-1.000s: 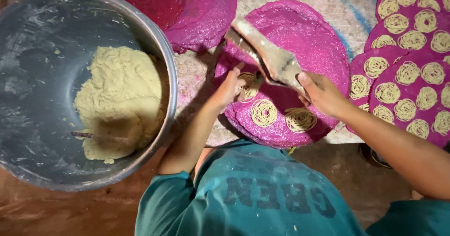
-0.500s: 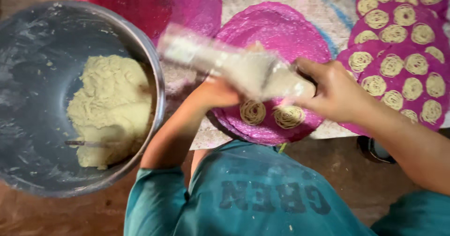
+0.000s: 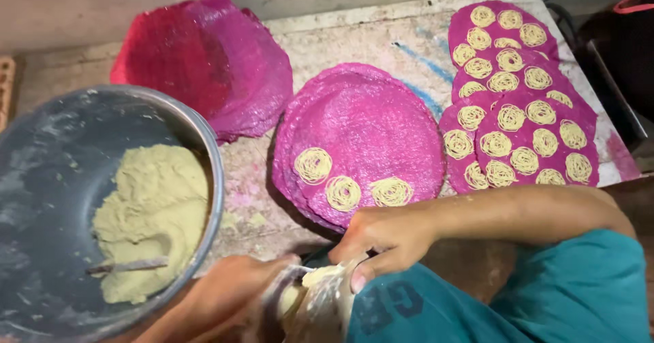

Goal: The person scoops dough from a metal bowl and uses a manual extruder to form spiral shapes onto pink trays. The person repeatedly fills the extruder, presses the dough through, and arranges the resulting spirals on the trays.

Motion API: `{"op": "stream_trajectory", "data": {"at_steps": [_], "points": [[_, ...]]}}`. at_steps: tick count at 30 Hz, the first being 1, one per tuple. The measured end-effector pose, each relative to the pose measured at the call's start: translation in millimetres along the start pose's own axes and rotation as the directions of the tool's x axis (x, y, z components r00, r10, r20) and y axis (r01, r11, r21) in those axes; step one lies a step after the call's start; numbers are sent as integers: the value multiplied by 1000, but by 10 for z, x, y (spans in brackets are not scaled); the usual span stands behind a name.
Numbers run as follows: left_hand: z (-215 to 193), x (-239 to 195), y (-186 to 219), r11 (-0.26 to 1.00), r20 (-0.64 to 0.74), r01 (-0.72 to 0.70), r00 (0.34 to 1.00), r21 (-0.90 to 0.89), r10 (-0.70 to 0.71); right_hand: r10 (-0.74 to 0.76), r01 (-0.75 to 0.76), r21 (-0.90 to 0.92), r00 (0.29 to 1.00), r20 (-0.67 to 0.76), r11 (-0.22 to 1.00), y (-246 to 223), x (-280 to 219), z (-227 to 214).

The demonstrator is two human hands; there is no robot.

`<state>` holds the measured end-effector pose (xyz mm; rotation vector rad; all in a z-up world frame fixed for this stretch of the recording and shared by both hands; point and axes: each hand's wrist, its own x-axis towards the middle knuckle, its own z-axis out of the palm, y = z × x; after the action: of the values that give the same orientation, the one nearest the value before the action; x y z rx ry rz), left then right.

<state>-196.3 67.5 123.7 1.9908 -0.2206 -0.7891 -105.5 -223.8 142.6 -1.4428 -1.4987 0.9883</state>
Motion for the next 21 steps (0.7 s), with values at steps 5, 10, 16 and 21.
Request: {"op": "stream_trajectory", "data": {"at_steps": [5,10,16,21], "points": [[-363,-94,-458,905,-149,-245,967,-349,205,-88,27,-336,982,-166,942,-181,369,-250],[-507,-381,-1032,627,-96,-219,970,-747,224,-460,124,-992,882,99,25,-273,1317,-683],[-795,-1032,-2196,359,-320,-346,938,-867,133,-523,-16,-967,843,123,-253,39,2734,-765],[-1415,-1241,-3076,726,-883,-624,466,-288,50,-237,-187,-876,918,-317,445,770,3554,-221]]}}
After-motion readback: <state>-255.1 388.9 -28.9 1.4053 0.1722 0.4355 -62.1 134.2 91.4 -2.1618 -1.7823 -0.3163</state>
